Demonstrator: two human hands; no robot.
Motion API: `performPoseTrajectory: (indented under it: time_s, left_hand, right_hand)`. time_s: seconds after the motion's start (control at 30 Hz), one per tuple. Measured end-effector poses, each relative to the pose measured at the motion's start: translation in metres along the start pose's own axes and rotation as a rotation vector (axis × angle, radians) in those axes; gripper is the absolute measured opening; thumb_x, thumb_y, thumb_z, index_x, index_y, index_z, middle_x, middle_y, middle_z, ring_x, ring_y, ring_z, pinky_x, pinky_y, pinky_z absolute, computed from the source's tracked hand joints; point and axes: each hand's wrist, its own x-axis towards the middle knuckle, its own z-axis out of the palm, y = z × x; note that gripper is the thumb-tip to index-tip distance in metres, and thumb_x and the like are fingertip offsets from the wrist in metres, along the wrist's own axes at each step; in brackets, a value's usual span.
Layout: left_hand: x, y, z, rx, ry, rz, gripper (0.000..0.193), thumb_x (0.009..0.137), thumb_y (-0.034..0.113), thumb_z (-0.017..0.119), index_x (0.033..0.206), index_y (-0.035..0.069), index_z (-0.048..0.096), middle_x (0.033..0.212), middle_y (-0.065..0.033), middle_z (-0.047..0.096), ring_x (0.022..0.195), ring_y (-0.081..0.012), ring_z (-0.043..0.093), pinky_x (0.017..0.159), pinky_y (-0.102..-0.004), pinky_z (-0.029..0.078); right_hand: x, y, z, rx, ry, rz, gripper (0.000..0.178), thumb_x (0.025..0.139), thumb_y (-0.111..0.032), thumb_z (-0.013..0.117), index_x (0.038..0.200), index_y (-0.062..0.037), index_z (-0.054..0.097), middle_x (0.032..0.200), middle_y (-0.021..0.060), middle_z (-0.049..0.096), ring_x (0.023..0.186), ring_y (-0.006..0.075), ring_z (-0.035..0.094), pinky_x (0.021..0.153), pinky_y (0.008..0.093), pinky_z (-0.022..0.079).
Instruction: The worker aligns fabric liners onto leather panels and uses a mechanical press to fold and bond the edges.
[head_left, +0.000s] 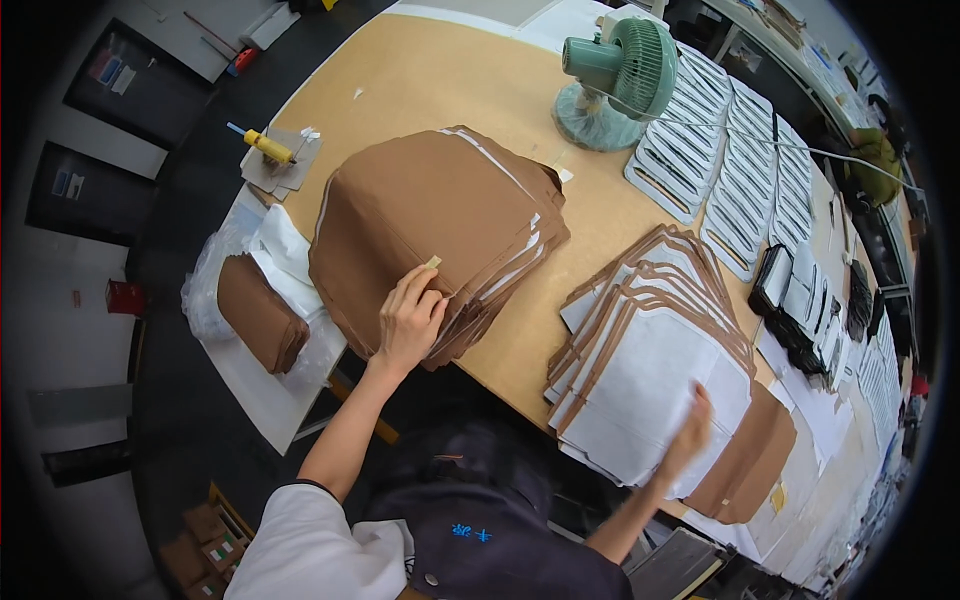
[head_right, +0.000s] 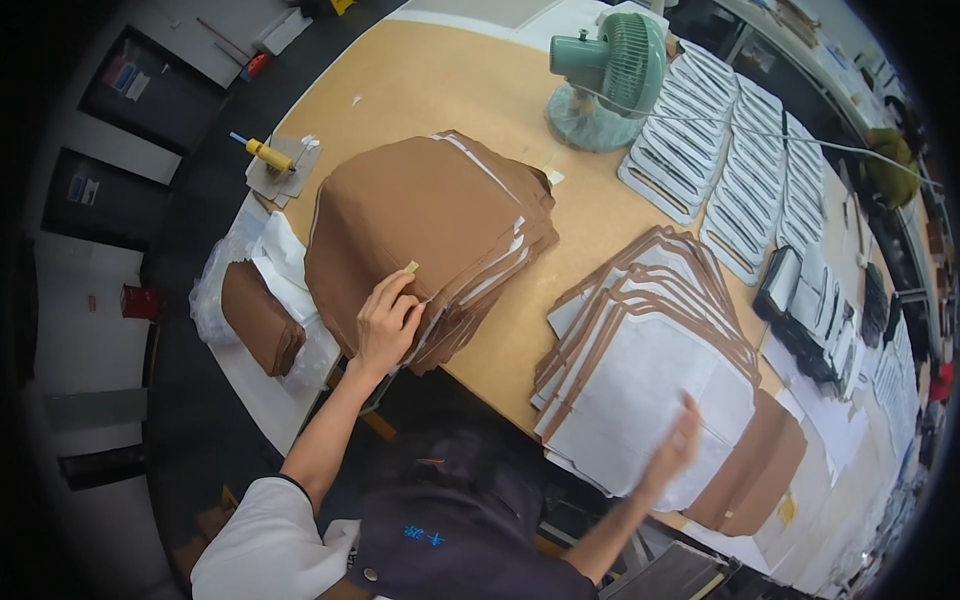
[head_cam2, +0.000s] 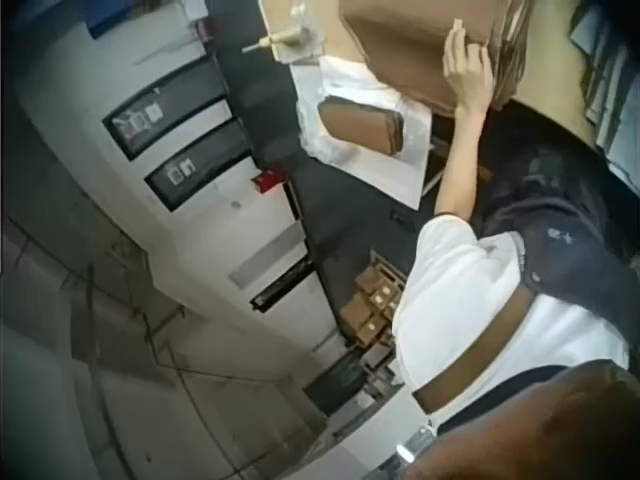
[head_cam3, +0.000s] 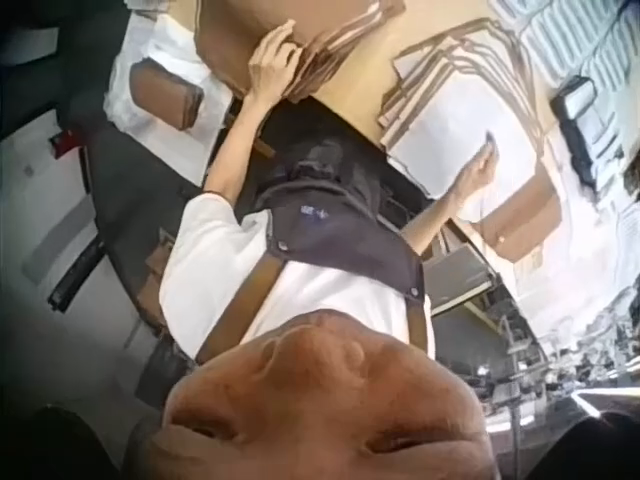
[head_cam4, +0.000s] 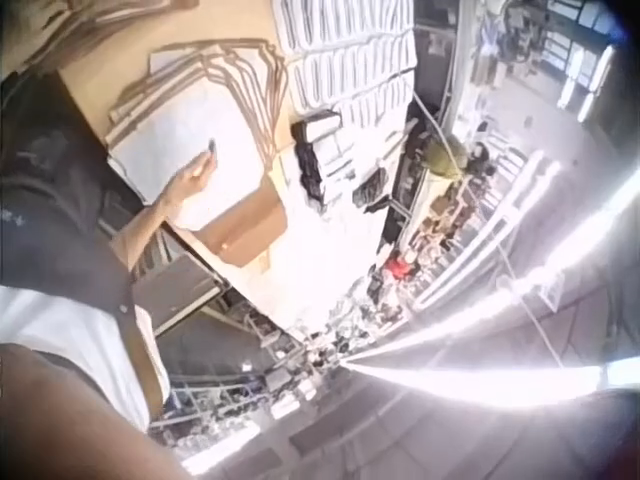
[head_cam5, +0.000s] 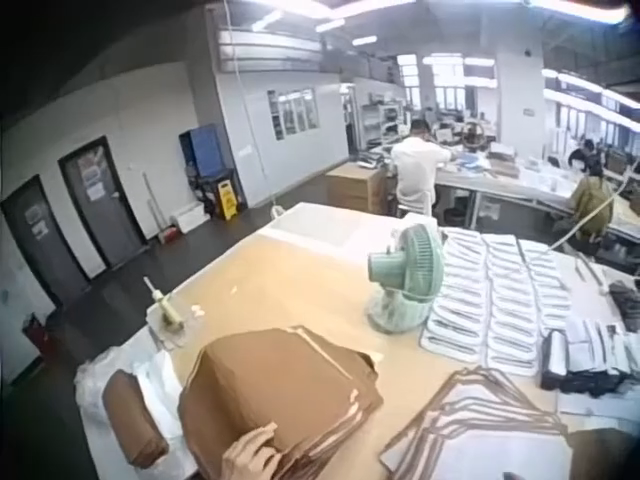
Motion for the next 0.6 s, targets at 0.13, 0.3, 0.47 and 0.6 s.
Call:
performPoseTrajectory:
  time_s: [0.13, 0.3, 0.47, 0.6]
  left_hand:
    - [0.003, -0.001, -0.006, -0.048, -0.052, 0.012, 0.009, 0.084, 0.004, 0.074, 0.086, 0.002, 0.065, 0.125, -0.0133, 0.070, 0.122, -0.0317, 0.066, 0.093, -0.0421, 0.057]
    - [0.049, -0.005, -0.051, -0.388, -0.221, -0.248, 0.010, 0.089, 0.007, 0.072, 0.090, 0.001, 0.065, 0.118, -0.0170, 0.075, 0.095, -0.0215, 0.075, 0.082, -0.0339, 0.059]
    - [0.093, -0.067, -0.118, -0.696, -0.297, -0.509, 0.009, 0.097, 0.008, 0.070, 0.092, 0.004, 0.063, 0.109, -0.0086, 0.075, 0.075, -0.0013, 0.052, 0.071, -0.0186, 0.046]
    - [0.107, -0.082, -0.168, -0.791, -0.187, -0.638, 0.010, 0.098, 0.010, 0.068, 0.091, 0.008, 0.061, 0.086, 0.0030, 0.061, 0.078, -0.0042, 0.058, 0.076, -0.0226, 0.050]
  right_hand:
    - [-0.026, -0.062, 0.146, 0.117, -0.558, -0.354, 0.032, 0.094, -0.004, 0.069, 0.126, -0.0021, 0.068, 0.124, 0.0177, 0.069, 0.116, 0.0346, 0.065, 0.100, 0.0428, 0.051]
    - [-0.015, -0.115, 0.264, 0.124, -0.511, -0.824, 0.052, 0.083, -0.003, 0.072, 0.134, -0.0082, 0.064, 0.143, 0.0152, 0.058, 0.135, 0.0375, 0.052, 0.112, 0.0497, 0.041]
    - [0.040, -0.169, 0.320, 0.183, -0.672, -0.947, 0.033, 0.077, 0.001, 0.067, 0.108, -0.0076, 0.073, 0.110, 0.0082, 0.071, 0.118, 0.0287, 0.060, 0.100, 0.0437, 0.044]
    - [0.062, -0.261, 0.326, 0.168, -0.617, -1.099, 0.028, 0.077, -0.001, 0.067, 0.102, -0.0106, 0.077, 0.092, 0.0095, 0.074, 0.097, 0.0291, 0.068, 0.091, 0.0435, 0.046]
